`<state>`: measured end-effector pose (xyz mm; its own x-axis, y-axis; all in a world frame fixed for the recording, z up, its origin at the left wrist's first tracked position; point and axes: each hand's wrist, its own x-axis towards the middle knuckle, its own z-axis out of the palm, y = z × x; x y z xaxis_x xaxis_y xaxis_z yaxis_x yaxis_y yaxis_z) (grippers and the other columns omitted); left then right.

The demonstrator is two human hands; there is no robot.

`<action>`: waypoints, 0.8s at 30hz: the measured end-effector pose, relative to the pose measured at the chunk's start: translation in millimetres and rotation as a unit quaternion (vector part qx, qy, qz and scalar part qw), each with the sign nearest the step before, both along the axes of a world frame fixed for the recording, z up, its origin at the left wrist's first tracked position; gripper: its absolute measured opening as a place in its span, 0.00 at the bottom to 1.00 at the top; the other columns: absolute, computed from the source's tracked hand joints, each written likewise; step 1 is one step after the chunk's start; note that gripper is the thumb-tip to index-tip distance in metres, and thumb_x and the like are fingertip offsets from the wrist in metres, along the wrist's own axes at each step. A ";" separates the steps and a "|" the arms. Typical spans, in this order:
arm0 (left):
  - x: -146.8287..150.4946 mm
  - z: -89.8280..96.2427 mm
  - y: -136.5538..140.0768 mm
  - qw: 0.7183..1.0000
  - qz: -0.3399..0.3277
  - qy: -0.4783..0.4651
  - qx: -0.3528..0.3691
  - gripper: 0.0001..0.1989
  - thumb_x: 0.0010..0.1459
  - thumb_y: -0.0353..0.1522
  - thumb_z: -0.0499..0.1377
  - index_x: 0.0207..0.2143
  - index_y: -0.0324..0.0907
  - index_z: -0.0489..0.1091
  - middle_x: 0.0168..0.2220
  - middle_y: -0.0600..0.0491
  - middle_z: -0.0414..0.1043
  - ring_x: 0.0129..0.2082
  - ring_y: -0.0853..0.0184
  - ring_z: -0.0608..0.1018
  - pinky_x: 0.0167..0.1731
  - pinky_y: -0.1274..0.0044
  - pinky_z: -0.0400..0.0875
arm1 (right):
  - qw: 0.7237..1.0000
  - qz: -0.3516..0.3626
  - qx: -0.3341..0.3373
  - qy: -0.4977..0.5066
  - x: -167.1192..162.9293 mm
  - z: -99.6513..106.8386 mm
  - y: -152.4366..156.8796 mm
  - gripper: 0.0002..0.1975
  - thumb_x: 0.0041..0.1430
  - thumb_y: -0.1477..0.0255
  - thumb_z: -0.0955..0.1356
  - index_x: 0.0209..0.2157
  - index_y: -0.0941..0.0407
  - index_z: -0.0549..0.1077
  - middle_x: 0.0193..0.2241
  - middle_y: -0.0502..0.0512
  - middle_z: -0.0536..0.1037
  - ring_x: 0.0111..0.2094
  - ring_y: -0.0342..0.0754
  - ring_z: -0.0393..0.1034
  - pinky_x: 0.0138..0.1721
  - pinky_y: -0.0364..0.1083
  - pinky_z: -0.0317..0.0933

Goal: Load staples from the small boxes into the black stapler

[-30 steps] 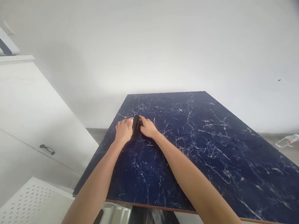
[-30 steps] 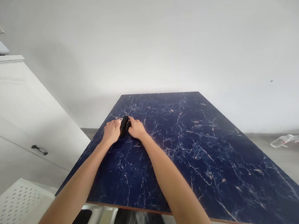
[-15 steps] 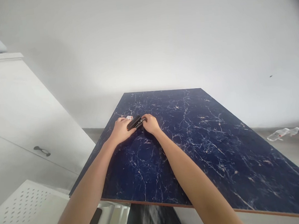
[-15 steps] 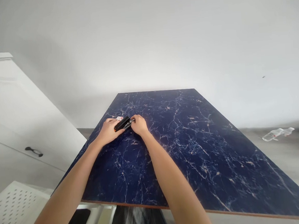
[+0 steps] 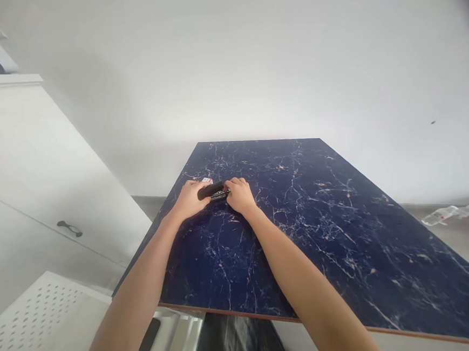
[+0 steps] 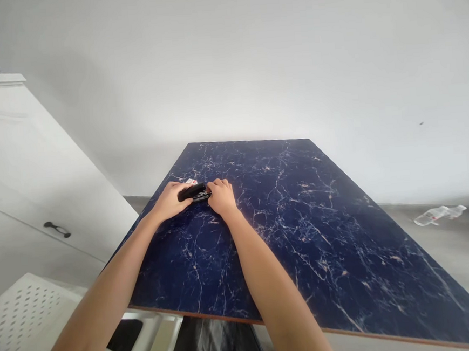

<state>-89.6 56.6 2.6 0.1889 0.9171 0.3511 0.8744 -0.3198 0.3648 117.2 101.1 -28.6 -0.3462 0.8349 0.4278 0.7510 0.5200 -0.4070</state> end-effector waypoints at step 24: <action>-16.7 -17.1 17.0 0.985 0.155 0.000 0.071 0.20 0.69 0.38 0.47 0.50 0.44 0.77 0.54 0.44 0.75 0.55 0.50 0.71 0.58 0.58 0.63 | 0.981 -0.146 -0.070 0.103 16.5 0.2 -22.7 0.20 0.62 0.80 0.60 0.48 0.61 0.80 0.45 0.68 0.79 0.49 0.60 0.72 0.53 0.53 0.62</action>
